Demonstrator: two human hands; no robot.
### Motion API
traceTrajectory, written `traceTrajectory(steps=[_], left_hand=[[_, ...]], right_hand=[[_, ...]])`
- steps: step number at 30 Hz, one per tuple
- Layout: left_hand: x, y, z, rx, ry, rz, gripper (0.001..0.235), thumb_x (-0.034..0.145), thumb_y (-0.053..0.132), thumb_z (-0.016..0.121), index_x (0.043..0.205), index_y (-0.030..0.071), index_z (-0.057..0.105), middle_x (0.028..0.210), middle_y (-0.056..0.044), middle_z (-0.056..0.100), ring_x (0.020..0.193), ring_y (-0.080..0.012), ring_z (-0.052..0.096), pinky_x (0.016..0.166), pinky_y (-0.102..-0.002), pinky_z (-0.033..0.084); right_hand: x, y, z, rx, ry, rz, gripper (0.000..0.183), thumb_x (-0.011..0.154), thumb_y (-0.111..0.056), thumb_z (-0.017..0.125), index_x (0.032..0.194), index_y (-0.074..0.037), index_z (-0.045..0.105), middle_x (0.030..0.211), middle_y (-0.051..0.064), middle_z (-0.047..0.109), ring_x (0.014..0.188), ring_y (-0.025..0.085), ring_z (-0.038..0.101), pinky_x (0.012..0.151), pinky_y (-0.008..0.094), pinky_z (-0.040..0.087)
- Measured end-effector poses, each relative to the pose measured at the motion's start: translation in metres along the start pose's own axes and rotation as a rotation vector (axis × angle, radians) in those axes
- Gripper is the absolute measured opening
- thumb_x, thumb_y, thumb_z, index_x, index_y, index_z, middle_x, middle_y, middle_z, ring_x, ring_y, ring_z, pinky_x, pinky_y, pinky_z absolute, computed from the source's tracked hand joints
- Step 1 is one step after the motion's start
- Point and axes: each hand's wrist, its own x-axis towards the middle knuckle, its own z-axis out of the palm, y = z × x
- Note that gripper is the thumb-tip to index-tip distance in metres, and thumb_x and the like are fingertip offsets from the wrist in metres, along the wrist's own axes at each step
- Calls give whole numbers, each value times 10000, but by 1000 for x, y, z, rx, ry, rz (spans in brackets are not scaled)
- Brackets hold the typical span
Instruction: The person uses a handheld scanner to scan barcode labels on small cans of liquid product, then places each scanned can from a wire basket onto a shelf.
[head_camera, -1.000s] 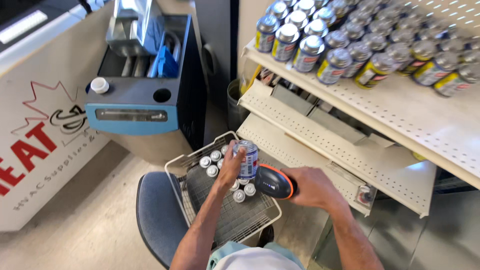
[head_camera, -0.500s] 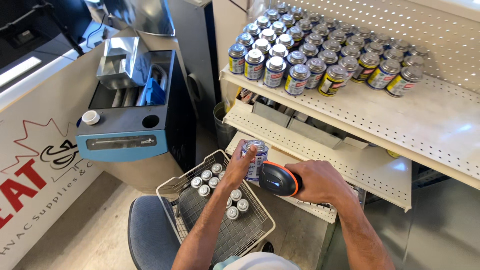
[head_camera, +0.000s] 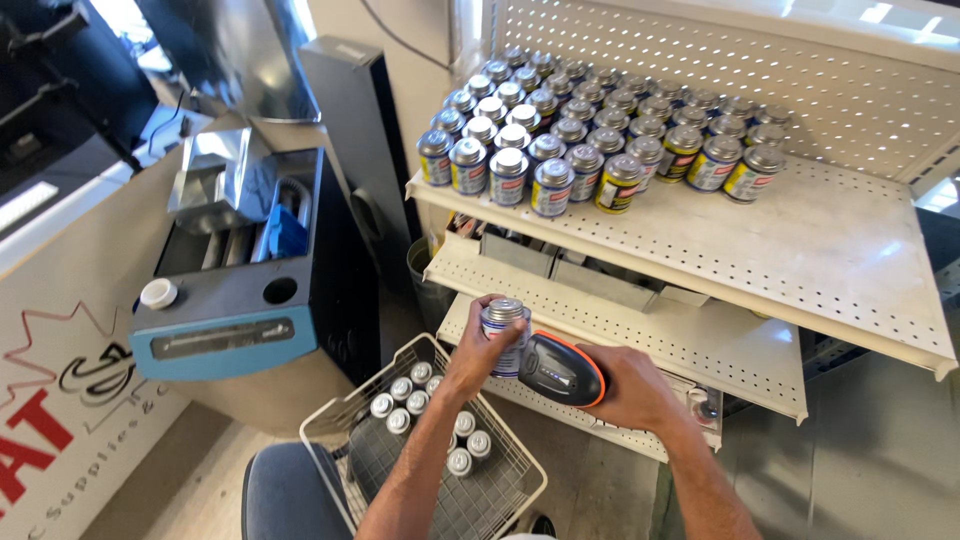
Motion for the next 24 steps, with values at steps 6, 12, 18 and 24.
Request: traceTrajectory(steps=[6,12,18,24], left_hand=[[56,-2,38,29,-129,82,1002,817,560,941,1602,110,509,1500,-266,663,1482,-447,570,1271,-608,397],[113,41,79,442,67,478,989,725,698,905,1470,116,613,1384,-278,615,1343,-539,611,1177,-590,481],[223,28,126,587,209,655,956,633,416,1006,1449,118,607,1410,-245,600,1268,-555,662,1128,-618,556],[237,45,144,710,248,534,990,729,354,1013,1548,123,508,1404,-187,580,1310,-511,619,1032,-639,626]], right_hand=[[-2,39,24,533,331,-13,381,759,-158,949,1135,-137,889,1018,143,916,1034,370,847,916,544,621],[6,88,39,554,481,-19,431,707,-149,993,1118,-98,875,1001,156,901,1013,230,807,889,480,620],[9,111,34,592,471,-12,385,757,-111,975,1130,-80,888,1017,210,899,1000,386,846,861,553,633],[13,132,29,581,449,2,401,756,-136,982,1138,-90,873,1025,203,894,1015,397,847,841,557,632]])
